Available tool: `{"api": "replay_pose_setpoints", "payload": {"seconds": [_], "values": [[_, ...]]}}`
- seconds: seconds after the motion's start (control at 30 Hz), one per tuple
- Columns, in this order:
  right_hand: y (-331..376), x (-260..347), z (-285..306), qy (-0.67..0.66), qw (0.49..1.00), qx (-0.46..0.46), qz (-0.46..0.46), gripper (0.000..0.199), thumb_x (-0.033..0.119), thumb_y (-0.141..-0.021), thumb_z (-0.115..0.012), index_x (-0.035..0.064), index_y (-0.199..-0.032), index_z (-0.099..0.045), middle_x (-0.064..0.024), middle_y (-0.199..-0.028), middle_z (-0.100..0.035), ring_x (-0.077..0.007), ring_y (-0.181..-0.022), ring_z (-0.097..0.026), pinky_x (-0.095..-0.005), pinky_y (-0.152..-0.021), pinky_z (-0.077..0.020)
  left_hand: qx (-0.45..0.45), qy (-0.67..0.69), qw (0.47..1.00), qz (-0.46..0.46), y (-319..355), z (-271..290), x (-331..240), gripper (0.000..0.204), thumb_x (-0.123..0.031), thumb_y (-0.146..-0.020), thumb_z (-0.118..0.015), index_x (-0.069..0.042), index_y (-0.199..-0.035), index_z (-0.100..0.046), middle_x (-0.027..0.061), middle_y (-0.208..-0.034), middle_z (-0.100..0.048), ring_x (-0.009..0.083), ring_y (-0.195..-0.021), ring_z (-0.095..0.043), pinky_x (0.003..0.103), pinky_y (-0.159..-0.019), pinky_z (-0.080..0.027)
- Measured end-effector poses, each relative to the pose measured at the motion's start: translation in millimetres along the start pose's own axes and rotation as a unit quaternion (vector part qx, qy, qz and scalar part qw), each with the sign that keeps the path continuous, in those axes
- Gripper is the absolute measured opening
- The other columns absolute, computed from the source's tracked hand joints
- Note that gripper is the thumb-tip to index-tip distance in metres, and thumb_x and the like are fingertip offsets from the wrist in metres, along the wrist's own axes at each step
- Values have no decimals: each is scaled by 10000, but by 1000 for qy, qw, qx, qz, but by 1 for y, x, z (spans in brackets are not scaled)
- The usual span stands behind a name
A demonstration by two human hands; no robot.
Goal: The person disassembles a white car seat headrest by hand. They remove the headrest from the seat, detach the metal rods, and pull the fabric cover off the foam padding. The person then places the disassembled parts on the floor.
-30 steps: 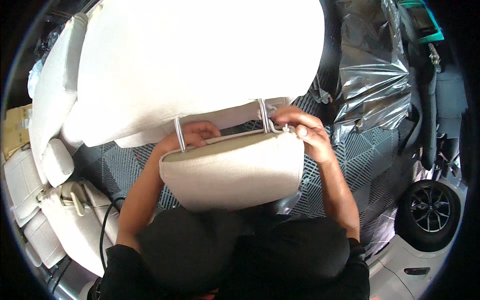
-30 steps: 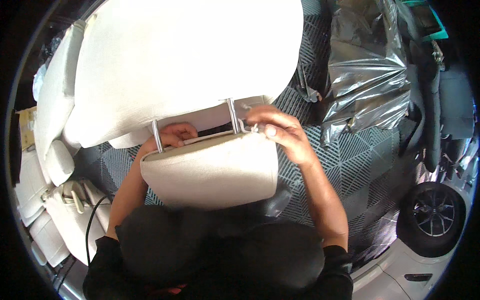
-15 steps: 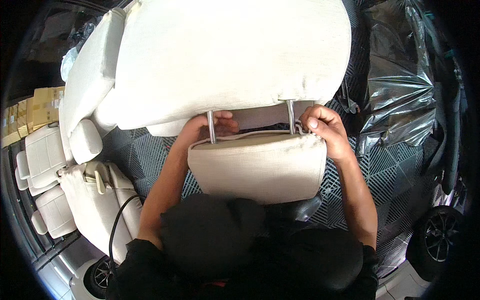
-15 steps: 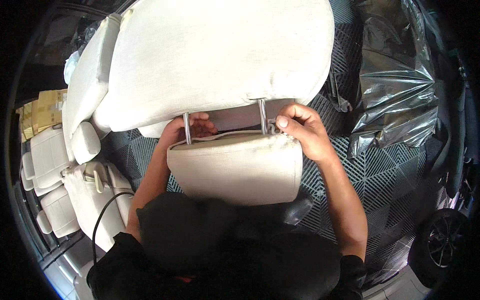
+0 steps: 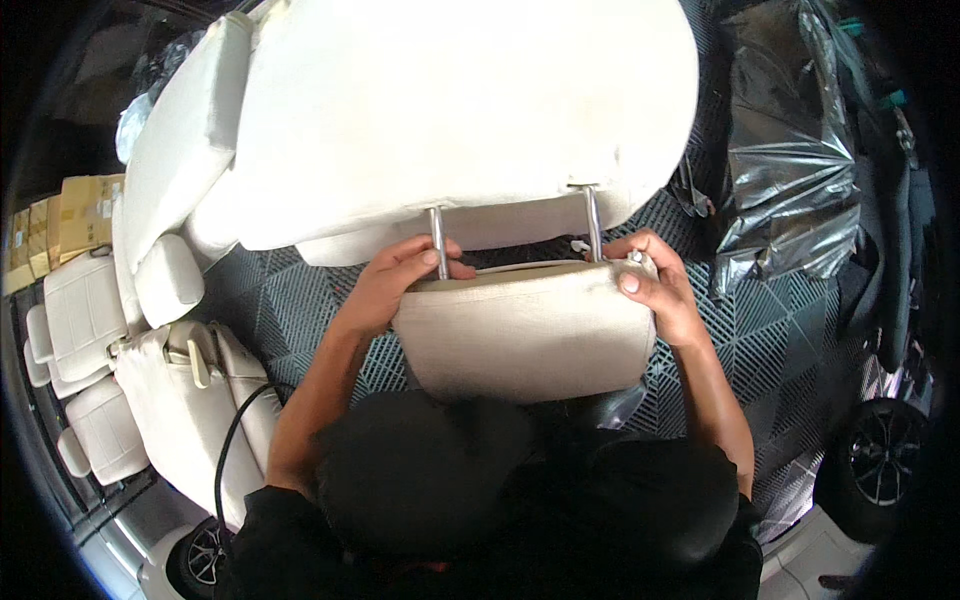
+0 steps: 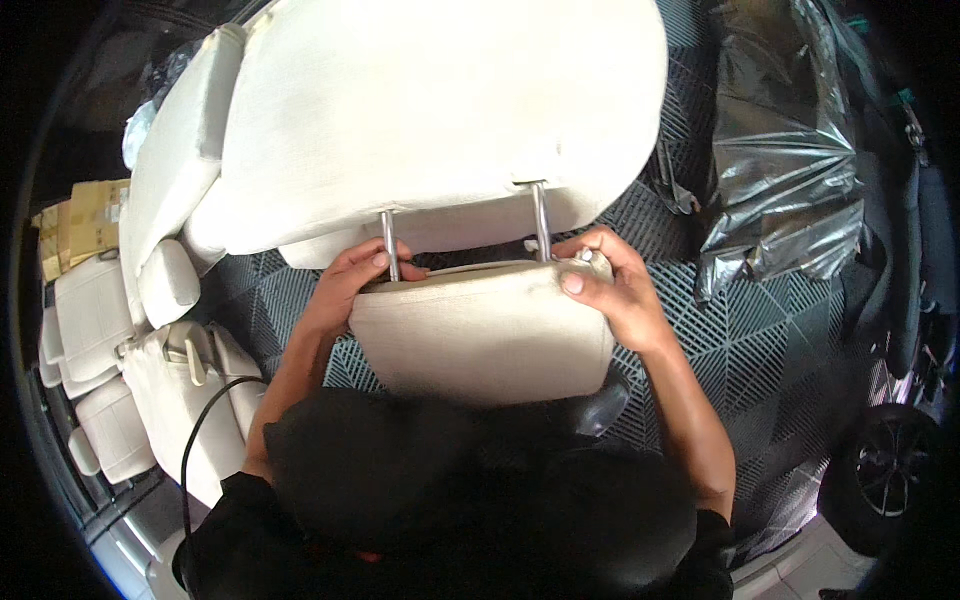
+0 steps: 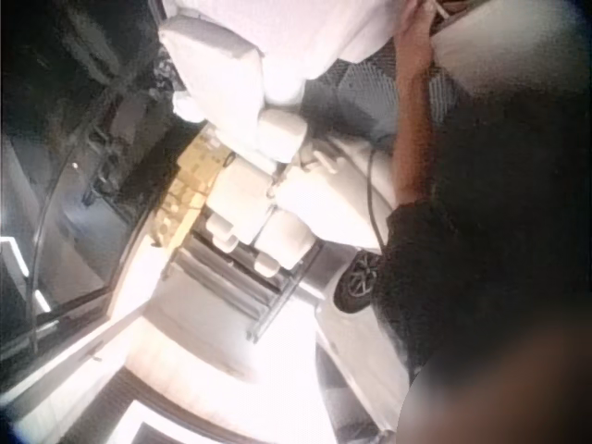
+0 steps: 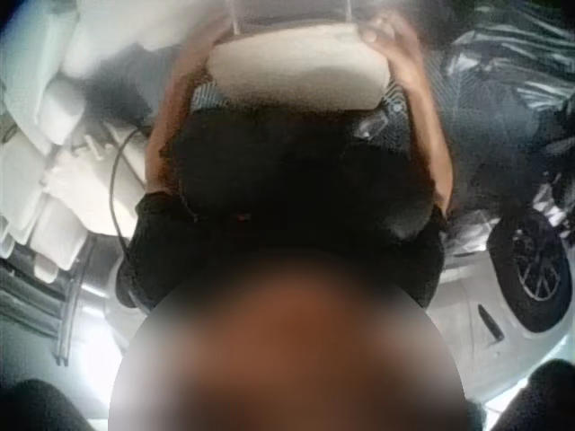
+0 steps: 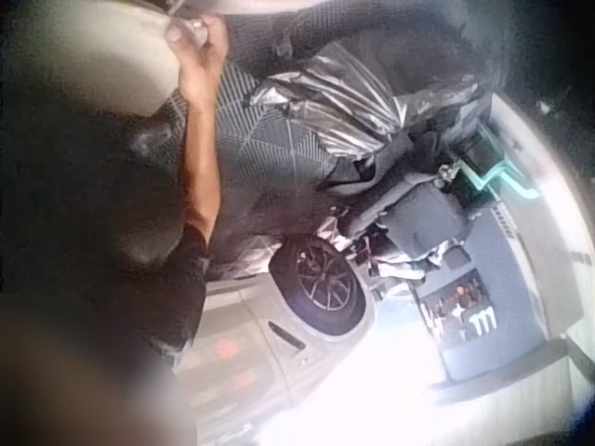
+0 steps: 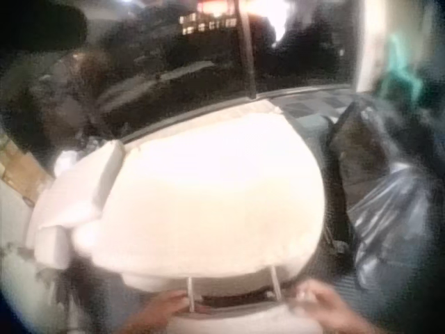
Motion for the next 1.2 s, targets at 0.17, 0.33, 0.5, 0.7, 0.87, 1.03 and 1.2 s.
{"api": "replay_pose_setpoints", "payload": {"seconds": [0.17, 0.33, 0.5, 0.7, 0.87, 1.03, 1.2], "values": [[8, -6, -3, 1, 1000, 9, 21, 385, 325, -851, -760, 54, -1108, -668, -45, -1019, -631, -163, -987, -585, -318, -889, -465, -7, -70, 997, 17, 6, -3, -6, 345, -272, -1030, -493, -6, -1222, -600, 188, -1092, -715, 252, -1023, -687, 381, -916, -527], [4, -6, -4, 32, 999, 36, 22, 536, 337, -851, -748, 87, -1300, -595, -116, -1211, -602, -257, -1092, -583, -416, -969, -479, -36, -137, 988, -54, 12, 4, -11, 411, -180, -998, -548, -3, -1368, -528, 168, -1191, -689, 261, -1036, -687, 388, -929, -531], [2, 10, -4, 60, 995, 73, 25, 844, 217, -814, -693, 169, -1571, -324, -181, -1377, -522, -290, -1240, -552, -461, -1072, -451, -99, -139, 980, -99, 15, -19, -23, 543, -74, -938, -595, 10, -1452, -444, 159, -1328, -632, 236, -997, -700, 360, -896, -560], [-11, 27, -8, 260, 958, 90, 77, 860, 336, -860, -692, 31, -1559, -296, -201, -1124, -660, -287, -1015, -659, -376, -930, -517, -161, -229, 955, -98, 26, -24, -21, 617, -29, -929, -589, -17, -1510, -379, 169, -1411, -568, 232, -1008, -701, 342, -890, -572], [-7, 26, -15, 308, 945, 45, 98, 840, 469, -888, -690, -10, -1505, -385, -230, -1154, -672, -311, -1061, -675, -375, -932, -535, -164, -319, 931, -71, 24, -32, -26, 622, -114, -958, -569, -47, -1538, -354, 179, -1412, -543, 234, -1045, -657, 373, -960, -534], [-48, 68, 0, 237, 956, 153, -83, 529, 364, -952, -612, -24, -1308, -562, -256, -1146, -631, -315, -1092, -642, -393, -972, -493, -129, -244, 960, -53, 21, -31, -29, 602, -166, -953, -580, -38, -1514, -404, 147, -1228, -616, 193, -1048, -589, 341, -954, -457], [-77, 100, -15, 326, 899, 175, -235, 511, 330, -921, -593, -1, -1306, -539, -279, -1271, -563, -358, -1218, -546, -439, -1044, -453, -111, -218, 969, -30, 18, -22, -41, 546, -187, -958, -612, 28, -1433, -449, 167, -1096, -696, 205, -1003, -635, 332, -917, -488]]}}
Point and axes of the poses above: each hand's wrist, its own y-axis away from the middle knuckle, its own z-axis out of the back of the hand, x = y × z, the point moved 2 cm from there along -y, towards the middle knuckle
